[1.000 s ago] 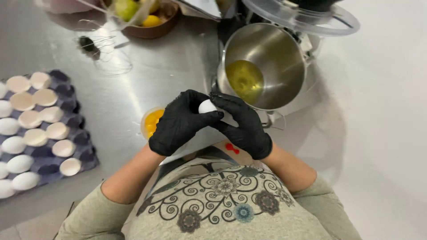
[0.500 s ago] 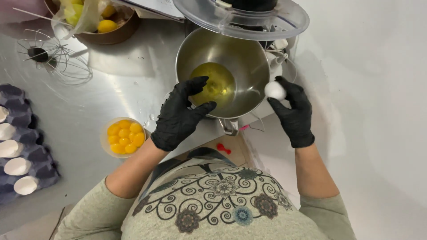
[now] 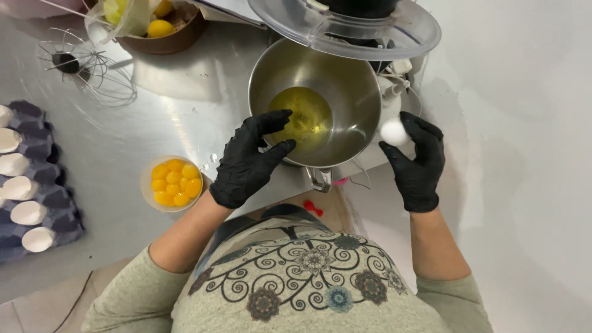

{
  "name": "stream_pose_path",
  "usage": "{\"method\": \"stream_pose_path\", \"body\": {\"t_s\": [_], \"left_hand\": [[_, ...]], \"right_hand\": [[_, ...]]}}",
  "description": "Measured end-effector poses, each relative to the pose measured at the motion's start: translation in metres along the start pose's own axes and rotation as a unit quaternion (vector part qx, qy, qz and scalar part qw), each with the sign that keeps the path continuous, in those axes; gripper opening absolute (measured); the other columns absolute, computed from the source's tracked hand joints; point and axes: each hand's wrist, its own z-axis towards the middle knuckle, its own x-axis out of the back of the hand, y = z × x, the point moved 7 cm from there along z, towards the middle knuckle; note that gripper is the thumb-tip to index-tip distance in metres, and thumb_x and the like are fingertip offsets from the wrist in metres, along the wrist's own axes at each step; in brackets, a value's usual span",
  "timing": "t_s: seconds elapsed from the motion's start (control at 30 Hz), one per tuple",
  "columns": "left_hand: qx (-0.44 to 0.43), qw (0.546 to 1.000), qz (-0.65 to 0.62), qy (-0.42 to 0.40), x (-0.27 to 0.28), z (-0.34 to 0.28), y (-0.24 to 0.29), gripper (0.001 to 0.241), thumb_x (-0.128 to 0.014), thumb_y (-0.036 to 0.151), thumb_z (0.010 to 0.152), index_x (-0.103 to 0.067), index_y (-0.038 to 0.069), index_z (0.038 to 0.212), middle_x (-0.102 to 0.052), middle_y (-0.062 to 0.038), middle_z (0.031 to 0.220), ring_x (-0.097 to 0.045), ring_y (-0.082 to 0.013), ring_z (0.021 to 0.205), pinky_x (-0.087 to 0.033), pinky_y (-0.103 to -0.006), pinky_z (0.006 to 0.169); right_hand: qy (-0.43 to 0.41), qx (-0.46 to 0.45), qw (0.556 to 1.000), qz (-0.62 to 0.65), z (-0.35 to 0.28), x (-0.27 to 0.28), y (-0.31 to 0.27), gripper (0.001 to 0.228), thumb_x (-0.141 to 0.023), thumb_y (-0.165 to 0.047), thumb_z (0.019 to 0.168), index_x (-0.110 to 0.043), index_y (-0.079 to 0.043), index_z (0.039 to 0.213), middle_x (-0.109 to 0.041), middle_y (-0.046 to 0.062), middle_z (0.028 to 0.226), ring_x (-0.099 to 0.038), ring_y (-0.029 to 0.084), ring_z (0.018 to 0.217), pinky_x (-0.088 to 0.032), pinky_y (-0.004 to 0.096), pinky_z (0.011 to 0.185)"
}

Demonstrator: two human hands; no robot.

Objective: Cracking eggs and separating the yolks from the whites into a mixer bowl and a plastic container.

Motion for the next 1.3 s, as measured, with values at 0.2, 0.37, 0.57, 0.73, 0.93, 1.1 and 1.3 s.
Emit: {"method": "stream_pose_path", "body": {"t_s": [0.2, 0.37, 0.57, 0.73, 0.93, 1.1, 1.3], "left_hand": [[-0.016, 0.999, -0.047, 0.019, 0.005, 0.002, 0.012, 0.043, -0.076, 0.001, 0.087, -0.062, 0.007, 0.128, -0.072, -0.004, 0.121, -0.071, -0.0172, 0.104, -0.057, -0.0293, 0.093], [0.004, 0.998, -0.003, 0.059, 0.009, 0.009, 0.027, 0.037, -0.079, 0.017, 0.089, -0.070, 0.009, 0.124, -0.075, -0.009, 0.109, -0.068, -0.0187, 0.099, -0.052, -0.0290, 0.088], [-0.068, 0.997, 0.015, -0.029, -0.023, 0.031, 0.028, 0.043, -0.083, 0.033, 0.089, -0.068, 0.038, 0.128, -0.068, 0.013, 0.127, -0.065, -0.0081, 0.115, -0.053, -0.0241, 0.103], [-0.160, 0.973, -0.076, -0.144, -0.051, 0.044, 0.019, 0.051, -0.075, 0.017, 0.097, -0.059, 0.029, 0.145, -0.051, -0.004, 0.156, -0.050, -0.0263, 0.145, -0.041, -0.0390, 0.123], [-0.031, 0.999, -0.019, -0.040, -0.031, 0.053, -0.011, 0.050, -0.093, 0.030, 0.078, -0.073, 0.029, 0.124, -0.073, 0.005, 0.109, -0.073, -0.0143, 0.099, -0.057, -0.0289, 0.094], [0.073, 0.996, 0.025, -0.049, -0.030, 0.057, -0.033, 0.049, -0.089, 0.040, 0.076, -0.072, 0.042, 0.122, -0.069, 0.009, 0.091, -0.073, -0.0125, 0.090, -0.059, -0.0290, 0.086], [0.122, 0.986, 0.083, -0.074, -0.028, 0.060, -0.030, 0.053, -0.085, 0.042, 0.077, -0.070, 0.035, 0.127, -0.076, 0.000, 0.100, -0.074, -0.0234, 0.101, -0.059, -0.0364, 0.089]], "right_hand": [[-0.009, 0.050, 0.998, -0.030, -0.003, -0.002, -0.002, 0.051, -0.090, 0.004, 0.085, -0.064, 0.003, 0.129, -0.060, 0.018, 0.129, -0.061, 0.038, 0.125, -0.053, 0.051, 0.104], [-0.008, 0.052, 0.998, -0.026, -0.006, -0.006, 0.006, 0.052, -0.093, 0.002, 0.081, -0.066, 0.003, 0.125, -0.062, 0.019, 0.127, -0.063, 0.037, 0.122, -0.055, 0.050, 0.102], [-0.063, -0.031, 0.996, 0.052, 0.027, -0.026, -0.028, 0.059, -0.094, -0.003, 0.079, -0.065, 0.002, 0.129, -0.065, 0.020, 0.128, -0.064, 0.034, 0.123, -0.054, 0.048, 0.104], [-0.175, -0.231, 0.919, 0.267, 0.049, -0.076, -0.014, 0.062, -0.088, 0.003, 0.076, -0.057, 0.003, 0.130, -0.069, 0.018, 0.120, -0.068, 0.025, 0.116, -0.056, 0.043, 0.101], [-0.275, -0.281, 0.893, 0.218, 0.055, -0.095, -0.028, 0.042, -0.077, -0.009, 0.090, -0.067, -0.003, 0.130, -0.071, 0.013, 0.125, -0.061, 0.018, 0.119, -0.051, 0.043, 0.105], [-0.247, -0.277, 0.913, 0.171, 0.050, -0.103, -0.020, 0.054, -0.090, -0.013, 0.080, -0.069, -0.012, 0.129, -0.074, 0.005, 0.116, -0.070, 0.013, 0.109, -0.057, 0.035, 0.102], [-0.233, -0.175, 0.952, 0.097, 0.056, -0.109, -0.046, 0.049, -0.089, -0.015, 0.085, -0.068, -0.006, 0.129, -0.073, 0.017, 0.120, -0.069, 0.028, 0.116, -0.054, 0.044, 0.102]]}}
